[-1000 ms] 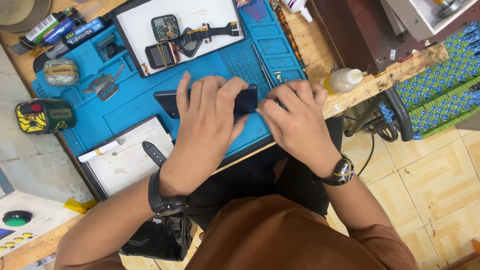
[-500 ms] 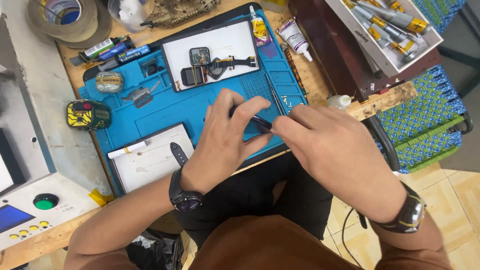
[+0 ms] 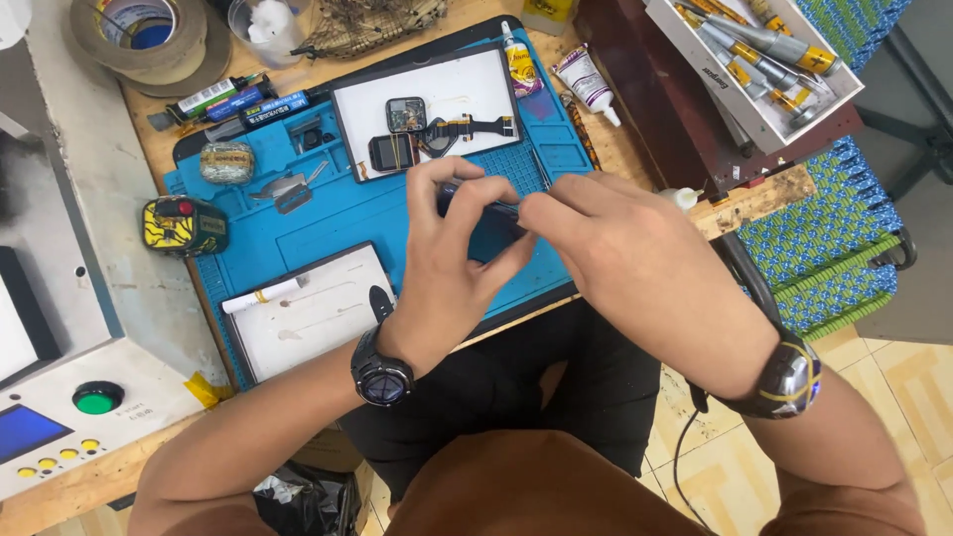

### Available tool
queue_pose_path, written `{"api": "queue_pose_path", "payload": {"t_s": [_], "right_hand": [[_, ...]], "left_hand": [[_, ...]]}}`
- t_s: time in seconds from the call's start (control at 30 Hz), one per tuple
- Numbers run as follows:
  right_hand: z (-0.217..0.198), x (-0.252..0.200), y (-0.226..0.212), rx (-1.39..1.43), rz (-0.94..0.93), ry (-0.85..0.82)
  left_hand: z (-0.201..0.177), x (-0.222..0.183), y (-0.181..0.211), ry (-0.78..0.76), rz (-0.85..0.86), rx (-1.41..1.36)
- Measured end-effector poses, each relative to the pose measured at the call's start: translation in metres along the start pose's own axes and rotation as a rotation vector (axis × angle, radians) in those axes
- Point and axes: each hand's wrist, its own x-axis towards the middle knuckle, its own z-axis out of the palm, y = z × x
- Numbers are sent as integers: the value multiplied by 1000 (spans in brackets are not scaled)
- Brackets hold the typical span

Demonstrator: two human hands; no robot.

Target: The person applies adhesive to the edges of a smartphone back cover and presses it onto the device. They then use a screwdriver to tighten screws on the phone's frame and pry at the internal components.

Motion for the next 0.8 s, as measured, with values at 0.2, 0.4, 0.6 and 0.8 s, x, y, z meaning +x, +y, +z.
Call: {"api": "queue_pose_path", "payload": {"t_s": [0.2,0.4,0.6,0.8], "right_hand": [[3,7,0,11,-38,82],[-8,12,7,-50,-80,-52],[5,9,12,-129,-42,-90],[31,6,15,173,-84,190]], "left_hand": [[1,-4,-6,114,98,77],[2,-8,-15,156,175,190],[0,-7,-17,169,150,167],[-1,-8,-17,191,176,263]]}}
